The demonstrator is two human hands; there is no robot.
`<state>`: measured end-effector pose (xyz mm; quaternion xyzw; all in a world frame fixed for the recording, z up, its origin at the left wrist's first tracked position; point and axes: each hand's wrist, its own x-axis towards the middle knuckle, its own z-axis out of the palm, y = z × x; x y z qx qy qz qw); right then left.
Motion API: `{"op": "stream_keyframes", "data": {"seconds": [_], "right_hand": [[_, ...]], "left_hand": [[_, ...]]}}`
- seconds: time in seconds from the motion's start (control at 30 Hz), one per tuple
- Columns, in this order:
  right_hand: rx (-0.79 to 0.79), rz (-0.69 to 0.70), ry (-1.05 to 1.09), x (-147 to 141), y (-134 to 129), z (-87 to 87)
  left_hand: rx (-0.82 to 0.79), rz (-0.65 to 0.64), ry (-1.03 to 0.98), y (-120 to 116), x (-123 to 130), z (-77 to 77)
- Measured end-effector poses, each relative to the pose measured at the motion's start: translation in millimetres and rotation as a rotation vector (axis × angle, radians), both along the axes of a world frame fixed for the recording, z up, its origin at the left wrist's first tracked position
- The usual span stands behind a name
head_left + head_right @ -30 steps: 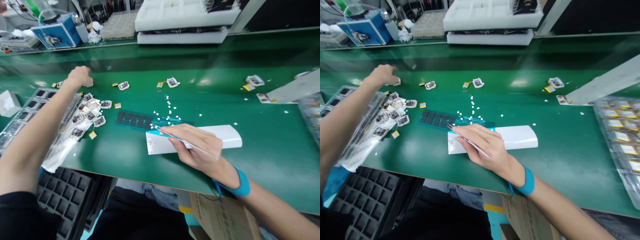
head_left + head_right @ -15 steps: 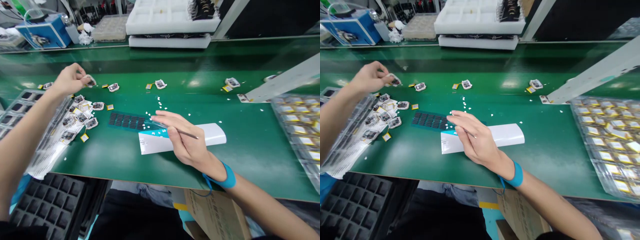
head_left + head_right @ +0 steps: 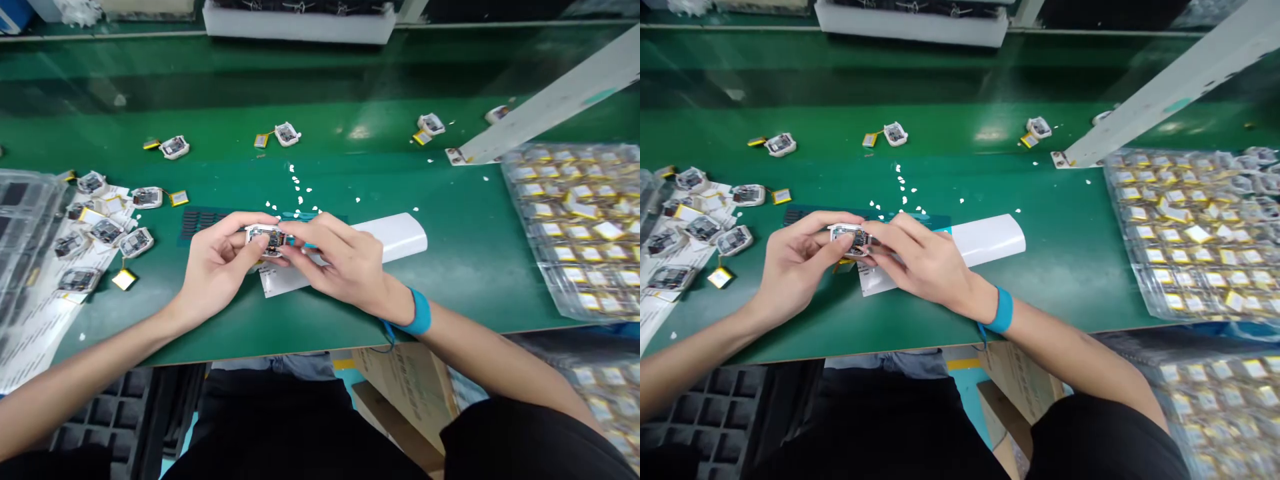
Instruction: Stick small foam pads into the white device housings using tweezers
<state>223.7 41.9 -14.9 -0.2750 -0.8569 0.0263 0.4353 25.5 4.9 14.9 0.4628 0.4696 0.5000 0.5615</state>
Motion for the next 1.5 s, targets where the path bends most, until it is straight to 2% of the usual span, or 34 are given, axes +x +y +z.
{"op": "stream_keyframes", "data": {"seconds": [0.13,0.23,0.33,0.47,0.53,0.8,1.1,1.33,1.5], "right_hand": [[0.117,-0.045,-0.093,1,-8,-3.9],[0.126,-0.035,-0.087,1,-13,-4.9],[0.092,0.001,-0.081,2,-12,-4.6],[-0.097,0.090,0.027,2,-7,-2.1],[-0.131,0.086,0.025,1,-6,-0.7],[-0.078,0.053,0.007,3,-7,-2.7],[-0.118,0.082,-0.053,5,-12,0.9],[-0.069,0.025,-0.077,4,-13,0.1],[-0.138,-0.063,-0.163,8,-5,9.5]], "left_hand": [[0.084,0.058,0.118,-7,1,1.7],[0.194,0.080,0.217,-12,3,1.6],[0.235,0.084,0.269,-15,3,0.1],[0.190,0.067,0.226,-13,0,-1.2],[0.154,0.041,0.210,-13,-1,-0.4],[0.008,-0.031,0.122,-19,0,2.9],[0.027,-0.066,0.109,-21,-3,1.9],[0.030,-0.075,0.125,-21,0,-2.4],[-0.019,-0.035,0.142,-16,-3,-2.3]]}}
